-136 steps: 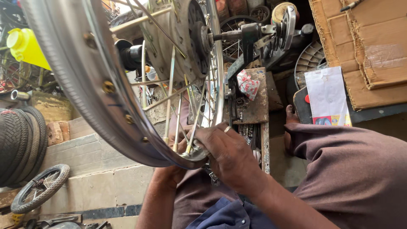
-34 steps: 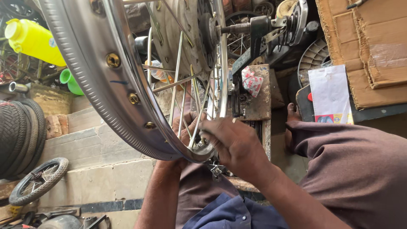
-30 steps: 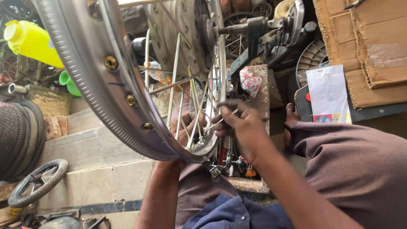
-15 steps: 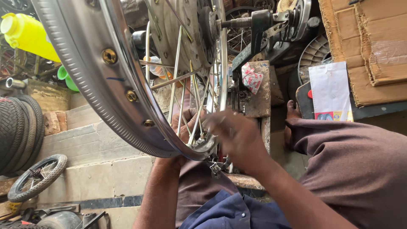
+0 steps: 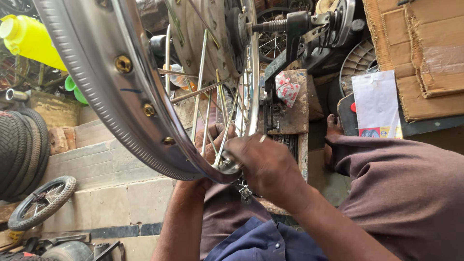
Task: The person sits on the ground in front of a spoked wheel held in a truing stand and uses a small spoke wrench to turn spoke nipples around the rim, working around the wheel to tension and true it. They rotate the wheel by hand between adjustments and steady the rim with the other hand.
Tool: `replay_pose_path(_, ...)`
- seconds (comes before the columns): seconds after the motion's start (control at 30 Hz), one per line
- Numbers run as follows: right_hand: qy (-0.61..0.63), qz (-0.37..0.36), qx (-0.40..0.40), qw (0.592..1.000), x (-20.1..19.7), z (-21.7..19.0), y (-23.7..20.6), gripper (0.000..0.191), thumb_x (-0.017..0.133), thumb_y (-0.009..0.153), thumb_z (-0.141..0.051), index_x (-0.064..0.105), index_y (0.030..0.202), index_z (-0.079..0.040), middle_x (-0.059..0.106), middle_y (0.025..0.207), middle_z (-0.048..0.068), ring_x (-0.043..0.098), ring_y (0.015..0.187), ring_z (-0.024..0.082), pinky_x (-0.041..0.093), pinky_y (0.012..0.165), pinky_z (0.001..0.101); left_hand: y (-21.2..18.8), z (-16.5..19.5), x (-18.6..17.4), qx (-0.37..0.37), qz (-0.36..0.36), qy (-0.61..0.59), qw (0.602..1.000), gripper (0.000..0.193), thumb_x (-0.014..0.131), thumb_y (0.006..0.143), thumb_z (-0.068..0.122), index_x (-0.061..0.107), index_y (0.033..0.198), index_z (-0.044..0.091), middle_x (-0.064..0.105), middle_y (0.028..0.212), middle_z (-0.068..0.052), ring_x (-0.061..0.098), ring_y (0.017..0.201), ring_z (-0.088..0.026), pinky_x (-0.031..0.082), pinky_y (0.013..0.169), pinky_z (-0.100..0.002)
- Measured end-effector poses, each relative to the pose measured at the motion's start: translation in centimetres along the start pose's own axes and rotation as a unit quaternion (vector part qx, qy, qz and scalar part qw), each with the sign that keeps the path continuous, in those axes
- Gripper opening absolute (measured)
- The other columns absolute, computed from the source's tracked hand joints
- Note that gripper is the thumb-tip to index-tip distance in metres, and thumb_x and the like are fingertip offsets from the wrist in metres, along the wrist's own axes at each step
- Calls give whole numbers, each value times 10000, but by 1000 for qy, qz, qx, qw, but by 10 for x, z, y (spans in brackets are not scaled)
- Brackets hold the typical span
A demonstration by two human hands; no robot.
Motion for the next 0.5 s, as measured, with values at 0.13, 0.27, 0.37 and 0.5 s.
replay_pose_path(0.13, 379, 92, 489, 780, 20, 67, -10, 194, 582, 1005, -174, 672, 1132, -59, 767, 875, 125, 719, 707, 173, 608, 603, 286, 0, -2, 5, -63, -34, -51, 996, 279, 759, 942, 290, 665, 942, 28, 668, 756, -14, 640, 646, -104, 515, 547, -257)
replay_pose_path(0.27, 480, 164, 508, 696, 25, 78, -15, 189, 644, 1001, -159, 657, 1129, -22, 736, 880, 109, 692, 687, 157, 599, 598, 297, -2, -2, 5, -76, -44, -45, 995, 276, 749, 918, 287, 669, 925, 24, 696, 754, -33, 656, 642, -117, 528, 550, -266)
replay_pose_path(0.37, 289, 136, 367, 874, 8, 54, -12, 210, 653, 1001, -178, 674, 1140, -22, 738, 881, 93, 719, 698, 151, 615, 589, 298, -2, -7, 0, -92, -15, -32, 995, 265, 738, 918, 293, 671, 934, 37, 692, 741, -29, 650, 630, -122, 519, 539, -267)
replay_pose_path(0.5, 49, 27, 58, 997, 2, 4, -5, 143, 642, 1046, -137, 658, 1151, -40, 731, 957, 90, 740, 848, 200, 611, 700, 348, 4, -7, -1, -35, -16, -31, 999, 238, 742, 943, 279, 664, 996, 61, 664, 817, 38, 648, 733, -77, 538, 620, -243)
Point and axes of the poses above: each hand's wrist, its own y-axis towards the middle knuckle, its own x-axis out of the palm, z = x × y, the point moved 5 cm from there along y, towards the middle knuckle
